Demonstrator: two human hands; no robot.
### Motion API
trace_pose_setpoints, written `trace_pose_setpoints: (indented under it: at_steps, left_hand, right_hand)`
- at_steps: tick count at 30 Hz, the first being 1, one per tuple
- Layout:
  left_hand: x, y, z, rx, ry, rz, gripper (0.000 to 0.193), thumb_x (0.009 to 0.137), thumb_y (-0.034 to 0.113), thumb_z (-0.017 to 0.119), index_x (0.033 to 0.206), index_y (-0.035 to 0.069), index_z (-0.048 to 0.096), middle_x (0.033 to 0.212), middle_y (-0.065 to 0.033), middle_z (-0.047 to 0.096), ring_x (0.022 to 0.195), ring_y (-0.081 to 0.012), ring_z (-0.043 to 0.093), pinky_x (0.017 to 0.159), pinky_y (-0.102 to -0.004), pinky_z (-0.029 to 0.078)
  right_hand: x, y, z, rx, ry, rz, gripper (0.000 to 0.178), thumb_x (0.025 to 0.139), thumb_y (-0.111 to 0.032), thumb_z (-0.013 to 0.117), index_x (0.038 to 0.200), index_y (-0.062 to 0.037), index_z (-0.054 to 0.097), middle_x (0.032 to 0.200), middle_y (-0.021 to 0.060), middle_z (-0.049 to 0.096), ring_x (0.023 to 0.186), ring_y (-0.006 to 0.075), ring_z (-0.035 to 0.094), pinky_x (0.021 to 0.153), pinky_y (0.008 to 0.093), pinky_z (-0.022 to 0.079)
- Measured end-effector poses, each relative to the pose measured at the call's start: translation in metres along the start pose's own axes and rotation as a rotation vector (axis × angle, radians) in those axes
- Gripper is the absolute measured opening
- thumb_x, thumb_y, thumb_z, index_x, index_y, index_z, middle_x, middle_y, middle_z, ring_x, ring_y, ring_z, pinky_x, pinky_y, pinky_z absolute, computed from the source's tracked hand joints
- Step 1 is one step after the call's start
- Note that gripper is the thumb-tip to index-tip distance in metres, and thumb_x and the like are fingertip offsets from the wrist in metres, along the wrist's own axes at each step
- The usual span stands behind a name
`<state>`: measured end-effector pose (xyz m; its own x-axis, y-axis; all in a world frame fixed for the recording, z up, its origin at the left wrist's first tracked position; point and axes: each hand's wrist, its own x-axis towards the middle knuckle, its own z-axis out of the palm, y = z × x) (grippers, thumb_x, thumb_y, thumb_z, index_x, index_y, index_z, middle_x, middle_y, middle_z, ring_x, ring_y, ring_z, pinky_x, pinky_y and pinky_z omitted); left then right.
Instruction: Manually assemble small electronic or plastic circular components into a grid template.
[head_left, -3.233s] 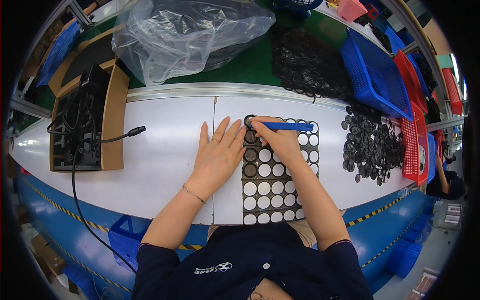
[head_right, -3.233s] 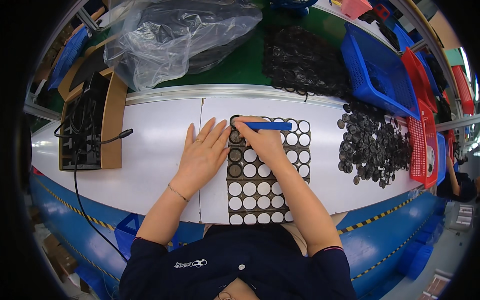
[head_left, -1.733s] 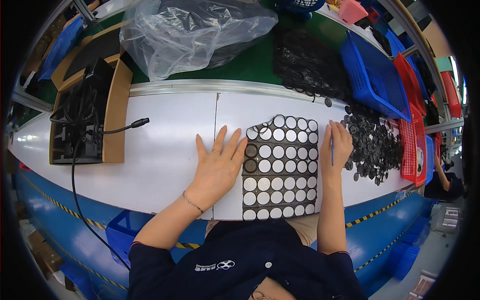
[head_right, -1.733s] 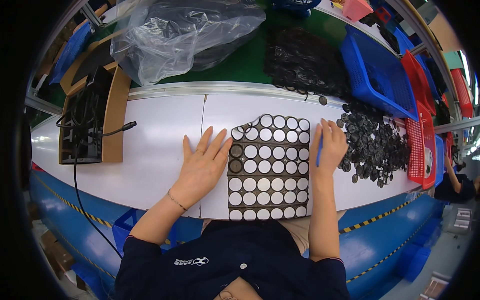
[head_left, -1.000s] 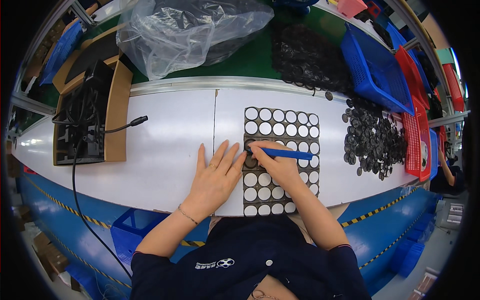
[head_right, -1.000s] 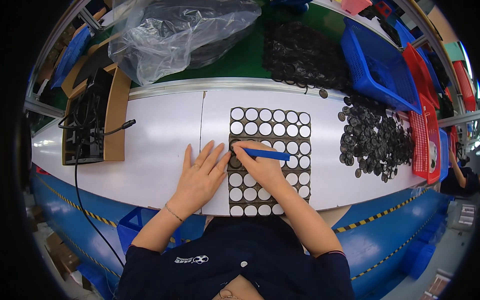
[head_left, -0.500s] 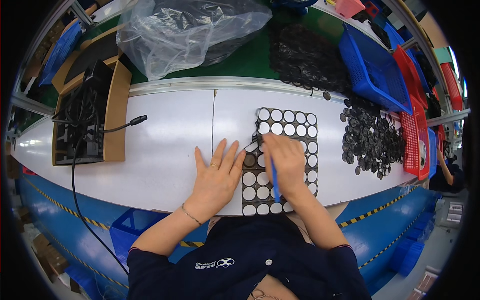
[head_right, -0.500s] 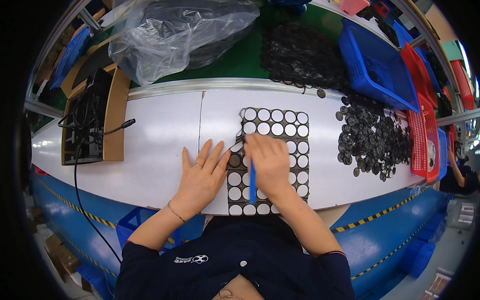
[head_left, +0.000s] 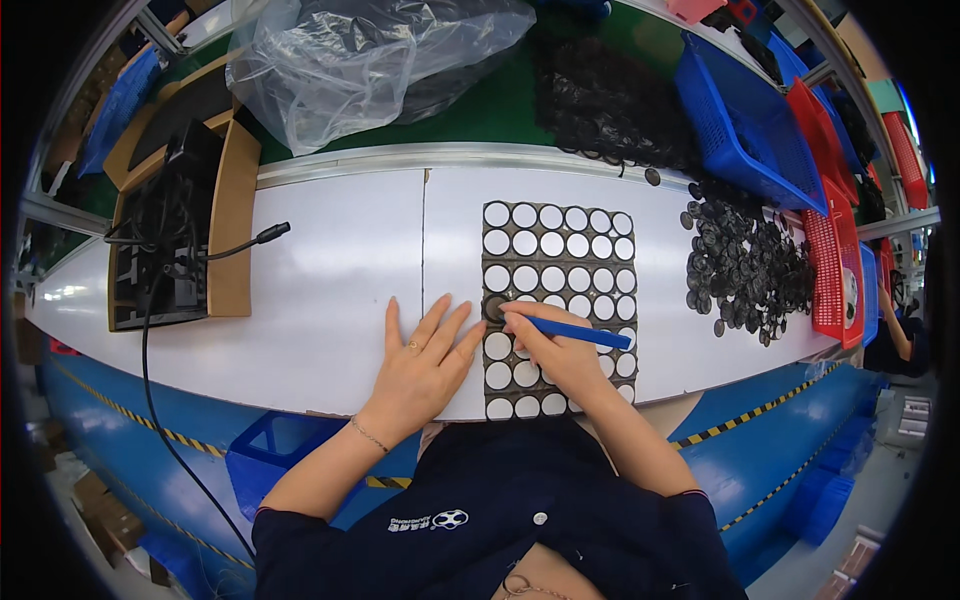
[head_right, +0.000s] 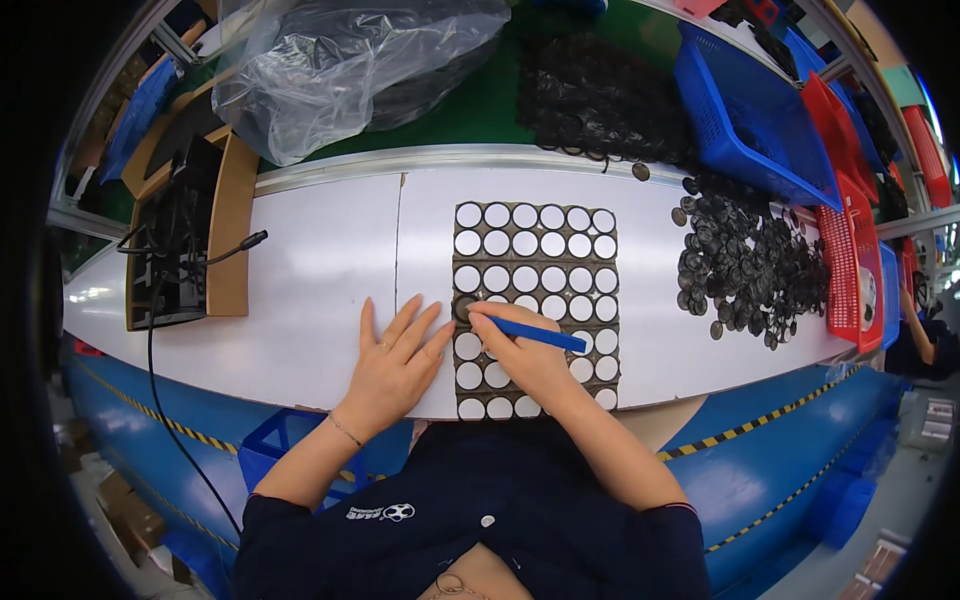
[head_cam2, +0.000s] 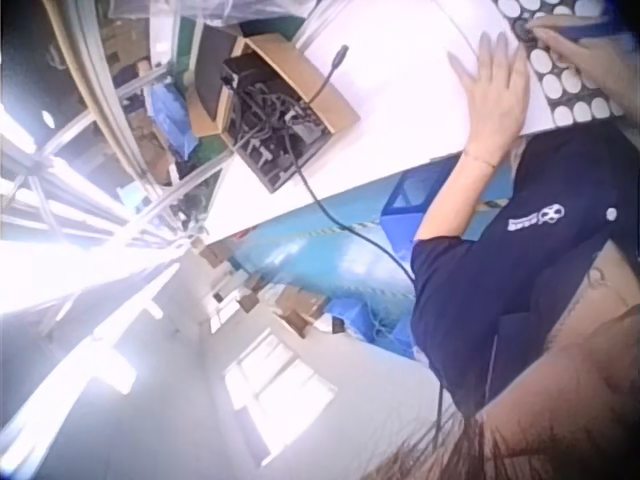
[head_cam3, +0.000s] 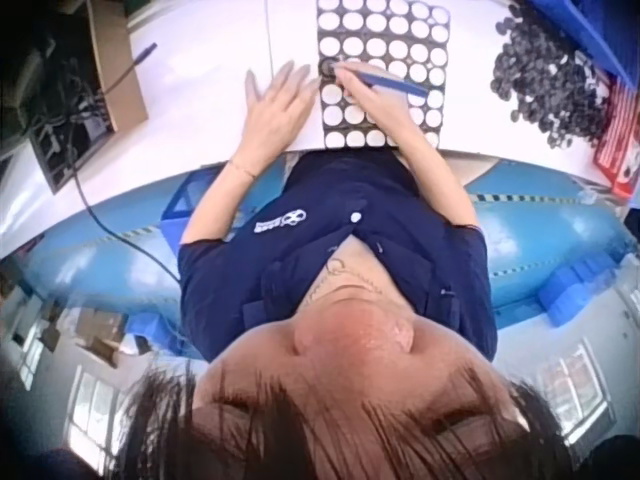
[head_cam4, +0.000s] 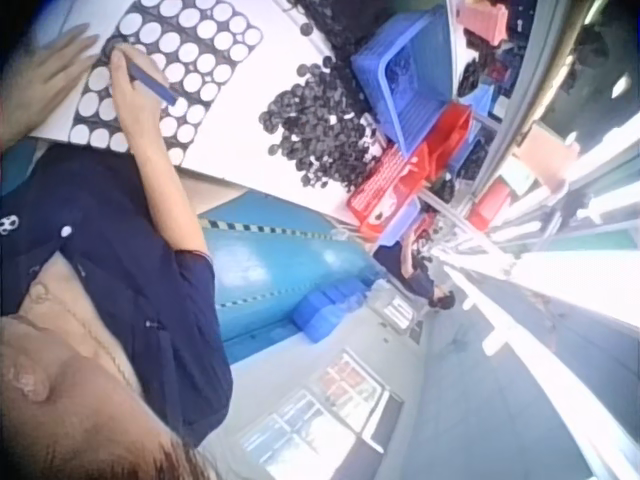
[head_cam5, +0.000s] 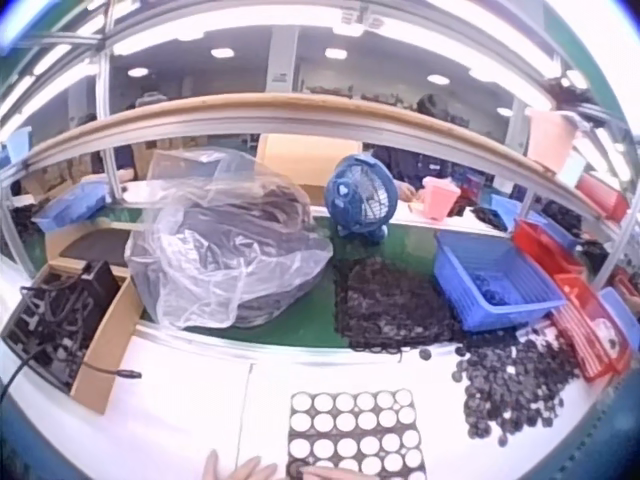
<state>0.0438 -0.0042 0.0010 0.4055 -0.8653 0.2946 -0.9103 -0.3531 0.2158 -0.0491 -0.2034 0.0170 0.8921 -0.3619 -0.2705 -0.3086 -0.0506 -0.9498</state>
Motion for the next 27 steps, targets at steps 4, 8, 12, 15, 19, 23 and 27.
trace_pose_setpoints:
  at_steps: [4, 8, 12, 15, 19, 23, 27]
  left_hand:
    - [-0.001, 0.001, 0.0, 0.001, 0.017, -0.015, 0.042, 0.088, 0.015, 0.07, 0.129, 0.014, 0.065, 0.141, -0.0073, 0.058, 0.137, -0.0274, 0.049, 0.112, -0.0709, 0.024]
    - [0.001, 0.002, 0.001, 0.011, 0.027, -0.014, 0.038, 0.089, 0.018, 0.068, 0.127, 0.014, 0.067, 0.137, -0.0068, 0.059, 0.136, -0.0266, 0.049, 0.107, -0.0736, 0.028]
    - [0.002, 0.003, 0.001, 0.011, 0.016, -0.02, 0.039, 0.089, 0.018, 0.068, 0.128, 0.014, 0.067, 0.138, -0.0068, 0.058, 0.137, -0.0265, 0.048, 0.108, -0.0734, 0.027]
    - [0.002, 0.003, 0.001, 0.013, 0.011, -0.021, 0.04, 0.089, 0.018, 0.068, 0.128, 0.014, 0.067, 0.139, -0.007, 0.058, 0.137, -0.0267, 0.048, 0.108, -0.0735, 0.027]
    - [0.001, 0.003, 0.001, 0.012, 0.006, -0.024, 0.039, 0.089, 0.018, 0.068, 0.128, 0.014, 0.067, 0.139, -0.0071, 0.058, 0.138, -0.027, 0.047, 0.108, -0.074, 0.027]
    - [0.001, 0.003, 0.001, 0.019, 0.012, -0.018, 0.039, 0.088, 0.018, 0.068, 0.127, 0.014, 0.068, 0.139, -0.0072, 0.058, 0.138, -0.027, 0.047, 0.108, -0.0747, 0.026]
    - [0.001, 0.002, 0.005, 0.013, -0.008, -0.027, 0.04, 0.086, 0.016, 0.069, 0.126, 0.013, 0.067, 0.142, -0.007, 0.057, 0.14, -0.0282, 0.045, 0.109, -0.0752, 0.023]
  right_hand:
    - [0.003, -0.004, 0.003, -0.058, -0.035, -0.008, 0.028, 0.1, -0.022, 0.067, 0.12, -0.0033, 0.073, 0.092, 0.005, 0.072, 0.074, 0.0069, 0.063, 0.061, 0.021, 0.049]
    - [0.005, 0.005, 0.005, -0.102, -0.01, -0.114, 0.026, 0.099, -0.019, 0.068, 0.118, -0.0023, 0.073, 0.092, 0.0052, 0.072, 0.073, 0.0079, 0.063, 0.065, 0.0228, 0.051]
    - [0.005, 0.006, 0.005, -0.129, 0.002, -0.132, 0.026, 0.099, -0.019, 0.068, 0.118, -0.0016, 0.073, 0.092, 0.0056, 0.072, 0.073, 0.0084, 0.062, 0.066, 0.0232, 0.051]
    - [0.005, 0.004, 0.005, -0.116, 0.004, -0.064, 0.027, 0.098, -0.021, 0.068, 0.115, -0.0013, 0.073, 0.099, 0.0102, 0.074, 0.083, 0.0156, 0.067, 0.074, 0.0282, 0.053]
    - [0.004, -0.001, 0.005, -0.064, -0.013, 0.046, 0.027, 0.097, -0.022, 0.069, 0.115, -0.0019, 0.073, 0.102, 0.012, 0.075, 0.087, 0.0176, 0.069, 0.076, 0.0303, 0.054]
    - [0.004, 0.006, 0.01, -0.221, 0.067, -0.239, 0.021, 0.095, -0.018, 0.069, 0.11, -0.0029, 0.074, 0.099, 0.012, 0.073, 0.083, 0.021, 0.068, 0.071, 0.0315, 0.053]
    - [-0.002, -0.004, 0.024, -0.828, 0.215, -0.727, 0.02, 0.087, -0.012, 0.071, 0.105, -0.0036, 0.072, 0.105, 0.0101, 0.068, 0.093, 0.0256, 0.065, 0.074, 0.0362, 0.05]
